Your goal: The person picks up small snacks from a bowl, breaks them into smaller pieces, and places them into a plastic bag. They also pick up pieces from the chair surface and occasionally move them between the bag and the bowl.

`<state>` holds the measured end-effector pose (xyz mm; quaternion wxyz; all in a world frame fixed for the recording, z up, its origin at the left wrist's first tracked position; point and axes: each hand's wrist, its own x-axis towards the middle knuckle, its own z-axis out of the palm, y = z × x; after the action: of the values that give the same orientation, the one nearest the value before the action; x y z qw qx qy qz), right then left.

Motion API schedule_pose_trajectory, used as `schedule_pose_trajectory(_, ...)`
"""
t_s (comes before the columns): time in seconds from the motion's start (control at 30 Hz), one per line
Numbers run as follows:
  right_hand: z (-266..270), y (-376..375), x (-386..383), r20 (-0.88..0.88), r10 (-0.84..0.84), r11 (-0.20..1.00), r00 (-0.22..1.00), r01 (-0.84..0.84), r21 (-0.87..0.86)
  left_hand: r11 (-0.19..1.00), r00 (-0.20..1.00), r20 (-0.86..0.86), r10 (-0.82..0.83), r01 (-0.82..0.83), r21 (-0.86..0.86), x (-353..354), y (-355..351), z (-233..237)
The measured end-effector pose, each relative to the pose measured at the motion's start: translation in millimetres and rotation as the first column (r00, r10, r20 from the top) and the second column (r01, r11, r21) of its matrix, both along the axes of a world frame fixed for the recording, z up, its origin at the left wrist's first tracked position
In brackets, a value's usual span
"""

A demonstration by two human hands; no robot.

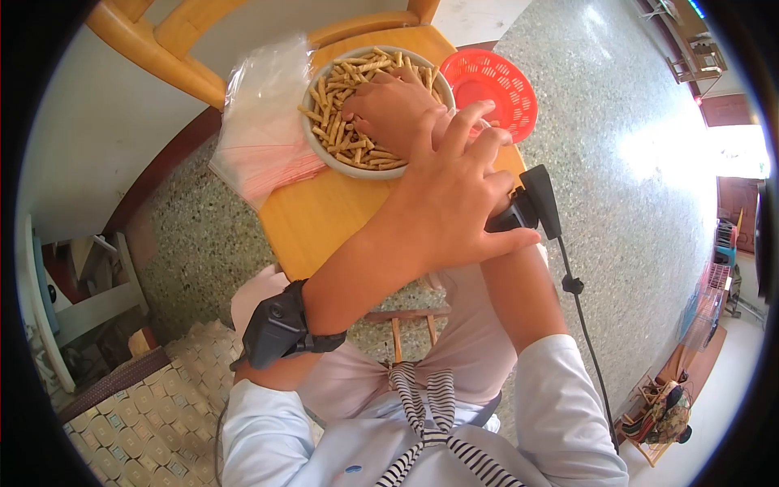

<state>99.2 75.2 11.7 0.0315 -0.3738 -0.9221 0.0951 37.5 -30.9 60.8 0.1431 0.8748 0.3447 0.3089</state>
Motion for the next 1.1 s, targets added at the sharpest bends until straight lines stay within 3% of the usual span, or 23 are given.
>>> schedule_pose_trajectory(0.23,-2,-7,-5,-0.071,0.0,0.998,0.998,0.004,0.06,0.985,0.998,0.02,0.065,-0.061,-0.159,4,-8,2)
schedule_pose_trajectory(0.33,-1,-12,-8,0.021,-0.034,0.995,0.999,0.032,0.09,0.979,0.986,0.017,0.166,-0.163,-0.123,15,-13,-2)
schedule_pose_trajectory(0.63,-5,-10,-5,-0.035,-0.03,0.994,0.999,0.034,0.104,0.964,0.991,0.114,0.066,-0.034,-0.265,8,-12,3)
schedule_pose_trajectory(0.73,-3,-4,0,-0.074,-0.004,0.993,0.997,0.013,0.118,0.983,0.975,0.172,0.142,-0.118,-0.142,12,-14,-1)
schedule_pose_trajectory(0.8,3,4,6,-0.22,-0.03,0.997,0.975,0.014,-0.071,0.988,0.972,0.177,0.153,-0.145,-0.056,11,-13,5)
schedule_pose_trajectory(0.83,5,4,9,-0.221,-0.031,0.997,0.975,0.015,-0.072,0.985,0.969,0.183,0.164,-0.172,0.031,10,-12,7)
schedule_pose_trajectory(0.93,3,4,13,-0.242,-0.061,0.998,0.968,0.065,0.008,0.99,0.987,0.115,0.113,-0.103,-0.095,6,-18,11)
schedule_pose_trajectory(1.1,-5,3,10,-0.257,-0.022,0.996,0.966,0.044,0.082,0.988,0.994,0.014,0.108,-0.105,-0.111,2,-22,21)
